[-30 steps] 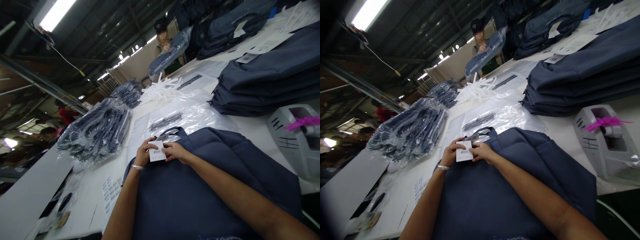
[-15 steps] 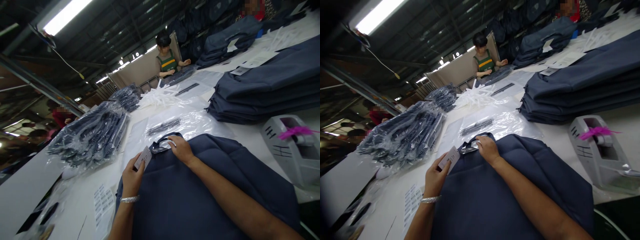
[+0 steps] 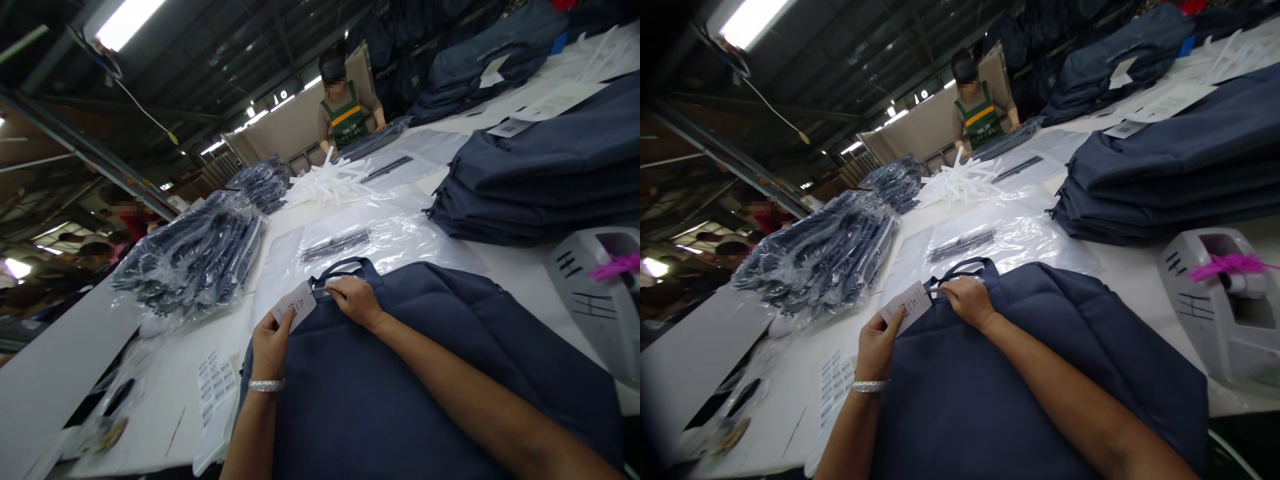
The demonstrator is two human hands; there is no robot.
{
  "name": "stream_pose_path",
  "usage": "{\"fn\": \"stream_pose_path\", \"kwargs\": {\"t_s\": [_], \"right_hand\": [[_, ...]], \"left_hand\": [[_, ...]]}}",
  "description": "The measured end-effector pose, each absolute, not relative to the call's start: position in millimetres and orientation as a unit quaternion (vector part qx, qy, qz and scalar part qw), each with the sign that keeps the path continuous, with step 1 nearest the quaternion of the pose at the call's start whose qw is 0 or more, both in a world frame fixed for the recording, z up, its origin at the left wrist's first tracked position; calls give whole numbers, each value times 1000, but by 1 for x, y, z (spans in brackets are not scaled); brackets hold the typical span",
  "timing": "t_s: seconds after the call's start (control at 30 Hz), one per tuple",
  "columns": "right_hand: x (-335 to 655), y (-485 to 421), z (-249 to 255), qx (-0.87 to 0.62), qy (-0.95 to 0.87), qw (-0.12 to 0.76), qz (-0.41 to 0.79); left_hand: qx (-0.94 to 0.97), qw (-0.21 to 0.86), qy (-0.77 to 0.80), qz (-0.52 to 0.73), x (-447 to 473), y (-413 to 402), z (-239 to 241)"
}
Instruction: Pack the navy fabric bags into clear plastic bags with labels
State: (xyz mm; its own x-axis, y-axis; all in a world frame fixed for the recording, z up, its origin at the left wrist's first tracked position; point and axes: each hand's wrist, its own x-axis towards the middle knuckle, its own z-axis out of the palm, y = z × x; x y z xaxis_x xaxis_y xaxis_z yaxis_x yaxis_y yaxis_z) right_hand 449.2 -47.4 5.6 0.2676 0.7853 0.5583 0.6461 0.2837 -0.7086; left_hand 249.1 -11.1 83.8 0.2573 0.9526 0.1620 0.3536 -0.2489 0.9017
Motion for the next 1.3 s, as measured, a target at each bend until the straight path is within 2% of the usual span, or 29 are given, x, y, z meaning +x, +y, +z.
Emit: {"fn": "stream_pose_path", "kwargs": {"t_s": [0.1, 0.27, 0.43, 0.53, 0.83, 0.93, 1.0, 1.1, 1.17, 1.3], "right_hand": [[448, -56, 15, -611, -587, 528, 54], [449, -63, 22, -540, -694, 476, 19], [448, -66, 25, -487, -708, 511, -9], [442, -70, 25, -452, -702, 550, 15], [410, -77, 22, -341, -690, 618, 157], [404, -76, 25, -341, -633, 665, 201], [411, -72, 28, -372, -612, 665, 212], [442, -61, 24, -472, -592, 639, 138], [466, -51, 15, -569, -571, 587, 76], [491, -38, -7, -735, -562, 377, 38]], "left_hand": [[721, 301, 474, 405, 251, -12, 86], [750, 203, 493, 392, 253, -18, 88], [791, 121, 477, 364, 261, -26, 88], [798, 160, 469, 343, 269, -28, 87], [727, 396, 435, 354, 273, -31, 74], [718, 432, 432, 334, 269, -27, 64], [729, 419, 436, 320, 265, -22, 59], [756, 329, 467, 321, 254, -19, 57], [777, 256, 478, 320, 247, -22, 61], [821, 179, 449, 302, 238, -37, 73]]}}
